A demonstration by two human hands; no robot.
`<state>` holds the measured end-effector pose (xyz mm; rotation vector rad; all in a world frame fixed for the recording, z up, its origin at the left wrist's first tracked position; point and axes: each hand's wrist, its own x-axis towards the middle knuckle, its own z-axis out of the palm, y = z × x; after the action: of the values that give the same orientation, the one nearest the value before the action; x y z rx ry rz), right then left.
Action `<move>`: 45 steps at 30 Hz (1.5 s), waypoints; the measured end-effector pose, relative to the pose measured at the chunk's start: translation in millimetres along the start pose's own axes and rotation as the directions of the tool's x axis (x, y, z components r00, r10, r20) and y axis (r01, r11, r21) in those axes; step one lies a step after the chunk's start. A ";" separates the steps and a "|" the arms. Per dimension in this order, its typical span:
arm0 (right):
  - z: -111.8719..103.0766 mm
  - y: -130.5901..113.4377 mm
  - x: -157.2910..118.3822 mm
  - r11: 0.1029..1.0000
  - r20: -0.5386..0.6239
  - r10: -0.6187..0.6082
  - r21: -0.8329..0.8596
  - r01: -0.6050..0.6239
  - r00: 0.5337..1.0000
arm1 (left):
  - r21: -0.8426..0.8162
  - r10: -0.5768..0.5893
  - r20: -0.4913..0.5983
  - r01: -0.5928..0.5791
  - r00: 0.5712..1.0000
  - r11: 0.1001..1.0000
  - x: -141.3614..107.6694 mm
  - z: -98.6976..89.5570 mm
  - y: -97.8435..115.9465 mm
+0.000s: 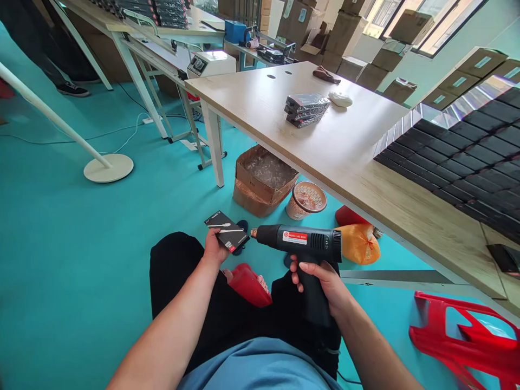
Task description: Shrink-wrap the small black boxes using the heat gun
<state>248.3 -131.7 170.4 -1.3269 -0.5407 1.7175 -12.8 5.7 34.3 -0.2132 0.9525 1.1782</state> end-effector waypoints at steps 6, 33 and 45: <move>-18.9 -8.4 -15.4 0.997 0.001 0.049 -0.067 -0.049 0.999 | 0.026 0.043 0.044 -0.044 0.998 0.999 -1.2 1.5 -1.2; 22.1 -37.6 12.2 0.995 0.018 -0.005 -0.099 0.007 1.000 | 0.522 0.058 0.052 -0.076 0.997 0.849 11.8 -11.6 -27.6; 33.1 -70.8 31.3 0.969 0.028 0.015 -0.246 -0.007 1.000 | 0.565 -0.006 0.099 -0.051 0.995 0.824 14.9 -20.7 -29.8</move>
<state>242.4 -62.9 218.7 -1.4809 -0.7850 1.7227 2.8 -8.7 1.3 0.3364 1.1788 0.8672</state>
